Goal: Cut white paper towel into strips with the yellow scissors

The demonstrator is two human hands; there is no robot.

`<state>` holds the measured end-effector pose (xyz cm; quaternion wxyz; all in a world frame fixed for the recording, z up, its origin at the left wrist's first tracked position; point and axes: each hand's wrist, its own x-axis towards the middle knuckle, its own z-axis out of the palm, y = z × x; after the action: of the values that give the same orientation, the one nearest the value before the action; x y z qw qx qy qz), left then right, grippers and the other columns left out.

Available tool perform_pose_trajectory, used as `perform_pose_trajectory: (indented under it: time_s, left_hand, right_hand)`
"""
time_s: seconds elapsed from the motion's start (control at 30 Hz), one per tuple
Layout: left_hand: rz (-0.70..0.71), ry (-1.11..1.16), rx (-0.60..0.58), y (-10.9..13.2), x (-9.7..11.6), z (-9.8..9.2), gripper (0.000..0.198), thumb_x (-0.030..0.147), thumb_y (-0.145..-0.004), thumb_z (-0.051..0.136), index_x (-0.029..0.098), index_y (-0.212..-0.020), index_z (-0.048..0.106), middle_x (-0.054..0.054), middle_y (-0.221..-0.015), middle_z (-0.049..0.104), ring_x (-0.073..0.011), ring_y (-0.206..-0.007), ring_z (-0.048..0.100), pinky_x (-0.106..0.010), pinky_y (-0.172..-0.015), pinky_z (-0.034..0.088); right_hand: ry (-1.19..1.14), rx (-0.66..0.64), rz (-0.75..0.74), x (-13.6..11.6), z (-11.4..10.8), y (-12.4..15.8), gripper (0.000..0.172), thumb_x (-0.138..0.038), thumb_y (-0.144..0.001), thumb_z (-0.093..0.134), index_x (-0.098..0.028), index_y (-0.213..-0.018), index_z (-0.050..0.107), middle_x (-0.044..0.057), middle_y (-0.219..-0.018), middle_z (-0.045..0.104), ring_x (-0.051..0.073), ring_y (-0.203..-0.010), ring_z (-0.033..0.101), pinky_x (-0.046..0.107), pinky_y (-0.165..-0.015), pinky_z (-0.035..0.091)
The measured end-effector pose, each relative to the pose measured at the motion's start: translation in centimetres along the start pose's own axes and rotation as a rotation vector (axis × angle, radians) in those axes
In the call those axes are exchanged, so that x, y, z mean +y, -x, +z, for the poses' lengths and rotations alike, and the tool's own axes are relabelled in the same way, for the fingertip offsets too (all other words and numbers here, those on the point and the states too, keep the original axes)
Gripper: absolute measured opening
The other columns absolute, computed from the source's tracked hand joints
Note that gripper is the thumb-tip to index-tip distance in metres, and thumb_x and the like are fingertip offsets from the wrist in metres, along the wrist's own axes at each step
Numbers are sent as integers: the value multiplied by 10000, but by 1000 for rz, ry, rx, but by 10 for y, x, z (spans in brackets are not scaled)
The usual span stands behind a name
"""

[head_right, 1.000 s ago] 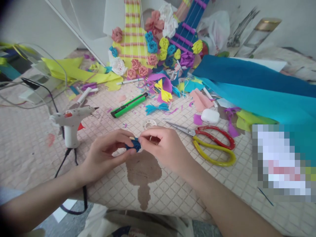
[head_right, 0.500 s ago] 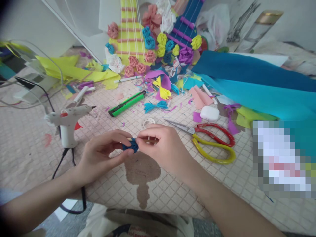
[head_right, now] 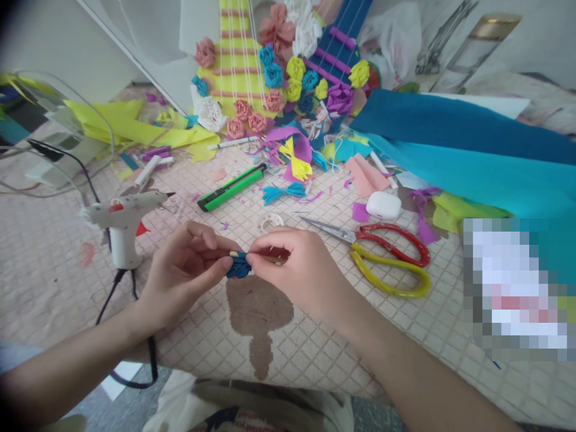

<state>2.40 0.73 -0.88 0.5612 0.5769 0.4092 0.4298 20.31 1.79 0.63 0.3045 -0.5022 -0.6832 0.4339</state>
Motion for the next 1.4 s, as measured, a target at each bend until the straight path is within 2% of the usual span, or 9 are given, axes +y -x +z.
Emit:
perform_pose_trajectory:
  time_s: [0.17,0.33,0.57,0.77,0.93,1.17,1.4]
  left_hand:
    - [30,-52,-7,0,-1,-2,145,150,-781,585,181,-900,508,-20,-851,635,-121,-769,627,-248,-689,537]
    - [50,-166,2,-1,-1,-2,174,167,-783,593,190,-953,620,-19,-866,666,-106,-758,631,-199,-659,537]
    - [28,-169,35,-4,-1,-1,102,175,-760,619,179,-860,631,-6,-793,659,-101,-706,631,-187,-618,530]
    - [-5,-120,88,-5,1,-3,62,176,-757,618,158,-814,601,3,-736,628,-94,-653,620,-191,-592,532]
    - [8,-128,81,-5,3,-4,58,186,-772,599,155,-820,604,-9,-762,635,-98,-681,618,-202,-624,528]
    - [3,-96,40,-4,1,-6,110,185,-769,602,165,-877,605,-25,-827,649,-117,-752,625,-226,-685,523]
    - [-8,-111,60,-6,-2,-5,87,204,-750,626,167,-827,610,-22,-787,647,-112,-699,621,-228,-651,530]
  right_hand:
    - [-21,-30,15,1,-2,0,99,-129,-747,617,-191,-749,694,-2,-751,682,134,-703,616,225,-601,471]
    - [-4,-53,20,2,-2,-1,77,-152,-741,642,-204,-744,697,-2,-768,696,153,-722,628,244,-601,475]
    - [-7,-13,69,0,0,1,78,-174,-724,663,-208,-786,695,8,-754,704,162,-696,644,258,-601,503]
    - [53,-7,6,0,-1,2,108,-209,-791,591,-218,-801,698,7,-787,707,156,-697,638,251,-577,485]
    - [73,-11,24,1,-1,2,96,-190,-773,600,-216,-762,691,2,-759,706,164,-707,632,247,-561,465]
    - [76,-2,21,-4,0,0,95,-144,-757,602,-200,-713,665,-13,-694,662,123,-618,584,233,-554,447]
    - [101,-4,19,-4,2,1,99,-137,-750,598,-200,-707,661,-4,-702,664,132,-630,592,233,-553,457]
